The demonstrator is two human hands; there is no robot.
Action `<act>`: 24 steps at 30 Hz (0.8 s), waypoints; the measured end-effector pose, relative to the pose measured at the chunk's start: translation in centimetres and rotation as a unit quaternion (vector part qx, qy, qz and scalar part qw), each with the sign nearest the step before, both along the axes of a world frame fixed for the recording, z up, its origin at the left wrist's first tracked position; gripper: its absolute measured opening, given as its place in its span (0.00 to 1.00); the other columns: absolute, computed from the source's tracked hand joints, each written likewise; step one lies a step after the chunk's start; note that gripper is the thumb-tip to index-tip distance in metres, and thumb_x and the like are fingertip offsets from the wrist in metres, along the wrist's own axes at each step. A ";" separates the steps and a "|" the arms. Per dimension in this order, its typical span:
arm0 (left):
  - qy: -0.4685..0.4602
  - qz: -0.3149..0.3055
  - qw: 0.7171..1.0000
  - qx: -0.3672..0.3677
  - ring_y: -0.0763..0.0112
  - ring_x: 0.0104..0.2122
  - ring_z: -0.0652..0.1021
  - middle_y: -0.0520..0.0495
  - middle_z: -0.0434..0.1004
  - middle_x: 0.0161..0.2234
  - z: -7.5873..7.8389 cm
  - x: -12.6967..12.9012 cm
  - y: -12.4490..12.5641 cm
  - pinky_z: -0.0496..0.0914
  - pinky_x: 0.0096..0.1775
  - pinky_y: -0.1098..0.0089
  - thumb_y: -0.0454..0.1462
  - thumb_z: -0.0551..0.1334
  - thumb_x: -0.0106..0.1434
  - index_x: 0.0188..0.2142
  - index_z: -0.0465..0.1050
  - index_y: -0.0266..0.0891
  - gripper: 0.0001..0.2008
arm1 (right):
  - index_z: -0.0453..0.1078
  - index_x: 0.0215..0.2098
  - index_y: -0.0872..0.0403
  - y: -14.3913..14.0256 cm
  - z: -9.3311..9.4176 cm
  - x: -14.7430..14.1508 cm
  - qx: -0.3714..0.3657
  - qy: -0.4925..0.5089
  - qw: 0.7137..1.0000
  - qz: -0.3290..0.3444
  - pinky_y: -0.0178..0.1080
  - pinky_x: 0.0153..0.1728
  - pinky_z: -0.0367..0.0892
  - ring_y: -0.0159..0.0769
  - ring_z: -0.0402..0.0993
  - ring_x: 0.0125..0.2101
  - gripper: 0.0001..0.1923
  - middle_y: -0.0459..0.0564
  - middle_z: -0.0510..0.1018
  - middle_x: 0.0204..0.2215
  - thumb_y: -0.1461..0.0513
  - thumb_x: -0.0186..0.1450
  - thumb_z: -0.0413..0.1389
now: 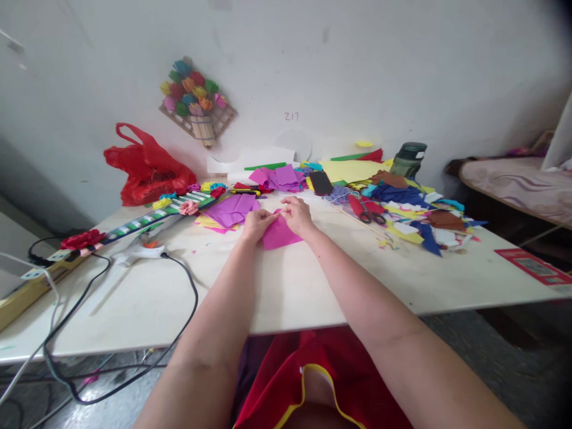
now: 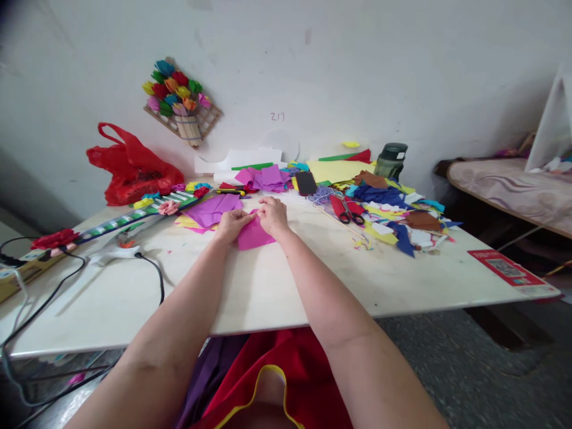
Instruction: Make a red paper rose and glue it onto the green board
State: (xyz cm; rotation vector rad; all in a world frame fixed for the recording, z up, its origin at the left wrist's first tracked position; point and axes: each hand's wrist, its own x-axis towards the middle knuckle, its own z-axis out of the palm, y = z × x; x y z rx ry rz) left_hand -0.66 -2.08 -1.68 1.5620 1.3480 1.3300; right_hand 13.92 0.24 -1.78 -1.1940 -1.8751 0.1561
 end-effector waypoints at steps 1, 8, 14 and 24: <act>0.002 0.001 1.000 0.003 0.78 0.19 0.65 0.53 0.67 0.17 0.0 0.0 0.0 0.58 0.21 0.75 0.51 0.70 0.42 0.20 0.71 0.35 0.21 | 0.72 0.22 0.53 0.0 0.0 0.0 0.000 0.005 1.000 -0.009 0.49 0.50 0.61 0.46 0.67 0.46 0.08 0.52 0.75 0.45 0.67 0.56 0.55; -0.034 -0.022 0.999 -0.028 0.78 0.17 0.64 0.53 0.67 0.17 -0.6 -0.3 0.5 0.57 0.19 0.75 0.52 0.69 0.42 0.21 0.69 0.36 0.22 | 0.72 0.29 0.53 0.9 0.7 2.0 -0.017 0.170 0.980 -0.106 0.45 0.49 0.62 0.44 0.68 0.47 0.09 0.54 0.72 0.48 0.63 0.61 0.51; -0.082 -0.055 0.994 -0.053 0.81 0.14 0.61 0.56 0.63 0.15 -0.8 -0.5 0.5 0.53 0.17 0.75 0.52 0.70 0.41 0.21 0.67 0.36 0.23 | 0.69 0.26 0.53 0.8 1.0 3.8 -0.114 0.216 0.954 -0.173 0.45 0.44 0.64 0.43 0.72 0.39 0.11 0.53 0.77 0.32 0.55 0.61 0.52; -0.188 -0.090 0.976 -0.070 0.81 0.13 0.64 0.55 0.65 0.15 -1.2 -0.9 0.7 0.54 0.16 0.76 0.48 0.72 0.41 0.21 0.66 0.36 0.22 | 0.73 0.32 0.55 1.1 0.9 4.0 -0.151 0.152 0.968 -0.134 0.40 0.43 0.65 0.39 0.74 0.38 0.15 0.54 0.78 0.34 0.54 0.63 0.49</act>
